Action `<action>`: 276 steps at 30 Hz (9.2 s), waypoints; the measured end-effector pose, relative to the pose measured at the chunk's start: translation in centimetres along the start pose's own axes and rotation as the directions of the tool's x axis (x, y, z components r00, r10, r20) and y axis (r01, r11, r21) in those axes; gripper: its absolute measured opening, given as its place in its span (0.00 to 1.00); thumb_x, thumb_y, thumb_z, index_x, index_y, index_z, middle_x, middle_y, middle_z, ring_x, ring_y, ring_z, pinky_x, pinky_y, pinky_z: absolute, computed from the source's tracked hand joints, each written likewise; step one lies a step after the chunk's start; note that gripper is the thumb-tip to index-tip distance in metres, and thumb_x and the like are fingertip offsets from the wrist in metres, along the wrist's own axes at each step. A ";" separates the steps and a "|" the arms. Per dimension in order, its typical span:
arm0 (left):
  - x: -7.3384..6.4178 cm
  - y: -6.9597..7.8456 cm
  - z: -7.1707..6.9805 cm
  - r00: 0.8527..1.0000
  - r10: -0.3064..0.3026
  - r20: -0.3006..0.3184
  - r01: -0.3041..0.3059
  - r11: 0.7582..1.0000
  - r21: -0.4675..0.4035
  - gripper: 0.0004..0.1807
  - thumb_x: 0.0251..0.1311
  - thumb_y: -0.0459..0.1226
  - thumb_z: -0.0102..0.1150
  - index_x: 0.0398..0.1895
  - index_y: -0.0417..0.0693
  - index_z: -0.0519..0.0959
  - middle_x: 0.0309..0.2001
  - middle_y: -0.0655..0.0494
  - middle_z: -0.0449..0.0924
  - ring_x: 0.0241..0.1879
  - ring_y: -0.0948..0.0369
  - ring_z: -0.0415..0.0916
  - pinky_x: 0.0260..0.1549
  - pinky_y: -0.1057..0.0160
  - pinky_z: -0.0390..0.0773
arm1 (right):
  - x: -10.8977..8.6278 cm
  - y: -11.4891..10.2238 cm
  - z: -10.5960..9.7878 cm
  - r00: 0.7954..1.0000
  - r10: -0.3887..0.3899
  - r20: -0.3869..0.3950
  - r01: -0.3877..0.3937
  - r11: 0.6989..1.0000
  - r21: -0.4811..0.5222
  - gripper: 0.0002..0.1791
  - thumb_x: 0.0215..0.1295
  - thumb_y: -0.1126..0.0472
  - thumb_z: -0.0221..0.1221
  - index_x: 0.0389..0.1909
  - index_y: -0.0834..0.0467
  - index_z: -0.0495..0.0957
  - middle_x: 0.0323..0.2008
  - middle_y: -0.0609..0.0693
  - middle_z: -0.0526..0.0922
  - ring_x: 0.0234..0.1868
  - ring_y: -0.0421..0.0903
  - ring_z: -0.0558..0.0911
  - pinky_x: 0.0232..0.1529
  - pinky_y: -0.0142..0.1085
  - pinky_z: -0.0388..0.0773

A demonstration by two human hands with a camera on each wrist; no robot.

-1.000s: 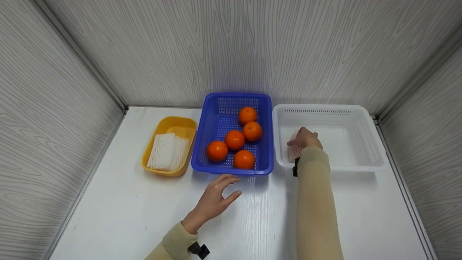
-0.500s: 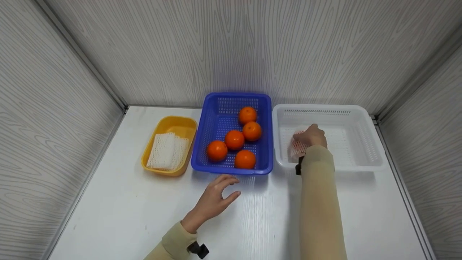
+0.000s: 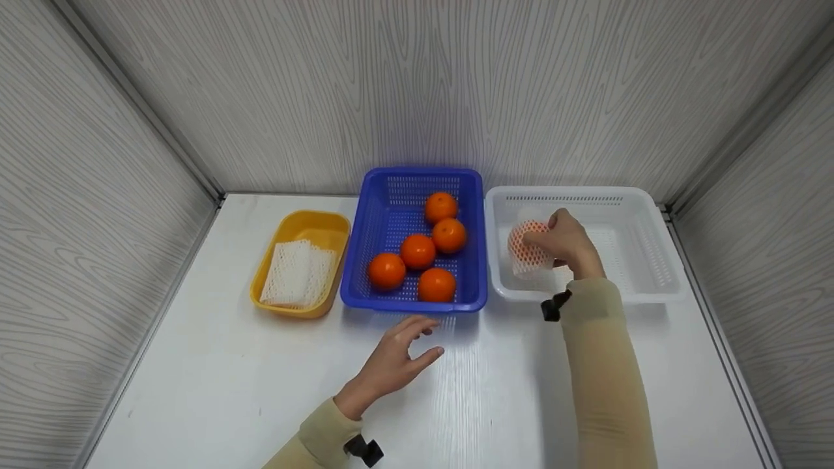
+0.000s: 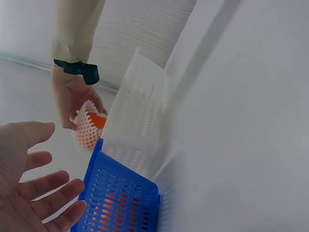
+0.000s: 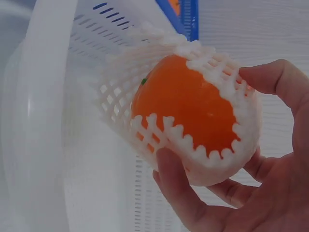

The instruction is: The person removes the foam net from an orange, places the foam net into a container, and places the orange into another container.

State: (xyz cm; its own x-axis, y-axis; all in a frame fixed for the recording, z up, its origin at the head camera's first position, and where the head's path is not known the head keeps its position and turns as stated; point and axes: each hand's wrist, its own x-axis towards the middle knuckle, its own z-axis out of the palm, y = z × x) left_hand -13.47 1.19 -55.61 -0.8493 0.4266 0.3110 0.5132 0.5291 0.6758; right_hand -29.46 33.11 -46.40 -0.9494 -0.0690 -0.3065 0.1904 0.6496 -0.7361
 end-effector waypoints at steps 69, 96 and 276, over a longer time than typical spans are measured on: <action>-4.6 -7.8 -2.7 0.936 -0.271 0.224 0.341 0.857 -0.387 0.35 0.44 0.44 0.80 0.57 0.50 0.74 0.52 0.60 0.76 0.48 0.57 0.76 0.51 0.53 0.77 | -10.0 2.6 23.6 0.921 -0.377 0.099 0.272 0.802 0.532 0.33 0.55 0.66 0.71 0.58 0.61 0.64 0.60 0.61 0.66 0.58 0.68 0.73 0.54 0.53 0.76; -4.7 -7.9 -1.5 0.943 -0.227 0.243 0.286 0.926 -0.247 0.38 0.50 0.52 0.74 0.63 0.47 0.74 0.55 0.58 0.73 0.51 0.60 0.72 0.53 0.56 0.75 | -9.1 3.4 23.7 0.860 -0.477 0.181 0.377 0.833 0.404 0.36 0.50 0.66 0.72 0.63 0.65 0.72 0.61 0.60 0.69 0.62 0.59 0.69 0.65 0.55 0.62; -3.7 -6.8 -7.6 0.892 -0.387 -0.233 0.254 0.856 -0.451 0.17 0.62 0.41 0.66 0.49 0.41 0.80 0.38 0.55 0.82 0.33 0.60 0.75 0.32 0.68 0.75 | -9.8 3.7 25.7 0.889 -0.389 0.243 0.305 0.897 0.319 0.36 0.50 0.56 0.75 0.60 0.54 0.72 0.58 0.52 0.74 0.55 0.53 0.73 0.57 0.50 0.71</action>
State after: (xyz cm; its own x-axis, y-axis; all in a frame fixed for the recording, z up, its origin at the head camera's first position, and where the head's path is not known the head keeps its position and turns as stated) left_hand -14.79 -9.58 -56.22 -0.9851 0.0044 0.1717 0.1681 0.2306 0.9584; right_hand -13.00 16.73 -61.57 -0.8570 -0.4979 -0.1328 -0.0395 0.3204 -0.9465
